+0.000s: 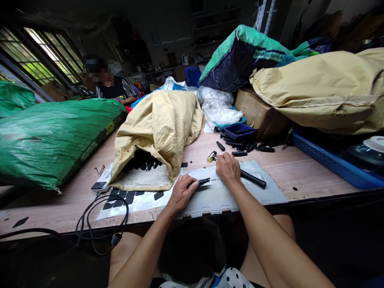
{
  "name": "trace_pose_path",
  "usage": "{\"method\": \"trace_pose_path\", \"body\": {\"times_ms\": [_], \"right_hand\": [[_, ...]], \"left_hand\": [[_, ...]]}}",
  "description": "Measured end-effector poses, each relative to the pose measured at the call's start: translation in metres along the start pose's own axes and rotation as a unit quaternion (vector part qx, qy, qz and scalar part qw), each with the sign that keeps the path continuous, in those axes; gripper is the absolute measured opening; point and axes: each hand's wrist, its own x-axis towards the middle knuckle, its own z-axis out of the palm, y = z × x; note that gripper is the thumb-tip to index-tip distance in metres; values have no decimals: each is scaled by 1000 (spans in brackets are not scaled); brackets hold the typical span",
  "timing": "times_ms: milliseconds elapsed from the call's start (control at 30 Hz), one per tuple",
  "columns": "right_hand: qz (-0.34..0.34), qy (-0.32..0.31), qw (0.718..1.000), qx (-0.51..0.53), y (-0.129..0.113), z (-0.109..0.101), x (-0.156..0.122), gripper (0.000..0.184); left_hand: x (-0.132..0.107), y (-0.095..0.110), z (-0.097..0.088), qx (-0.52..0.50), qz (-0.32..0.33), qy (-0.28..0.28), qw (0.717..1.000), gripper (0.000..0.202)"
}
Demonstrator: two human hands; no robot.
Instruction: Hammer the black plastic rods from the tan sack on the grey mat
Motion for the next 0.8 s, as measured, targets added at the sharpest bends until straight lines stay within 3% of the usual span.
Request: {"method": "trace_pose_path", "body": {"times_ms": [267, 400, 467, 500, 600, 667, 700, 800], "right_hand": [[2, -6, 1000, -3, -1, -2, 0, 31], [3, -11, 1000, -7, -1, -3, 1, 30], [4, -14, 1000, -8, -2, -3, 1, 30], [5, -15, 1000, -10, -2, -3, 1, 30], [9, -17, 1000, -14, -2, -2, 1, 29], [11, -20, 1000, -15, -2, -2, 1, 30], [11, -21, 1000, -15, -3, -2, 1, 30], [12, -23, 1000, -14, -3, -2, 1, 31]], "left_hand": [[1, 1, 0, -5, 4, 25, 1000, 41], [-22, 23, -12, -84, 24, 30, 996, 34], [-45, 37, -15, -113, 56, -25, 992, 33], [-58, 42, -14, -122, 81, -78, 986, 35], [-97, 37, 9, -119, 129, -293, 940, 37], [-117, 15, 37, -91, 78, -404, 907, 37], [-124, -1, 53, -73, 28, -433, 898, 36], [-131, -49, 93, -50, -109, -422, 899, 25]]}}
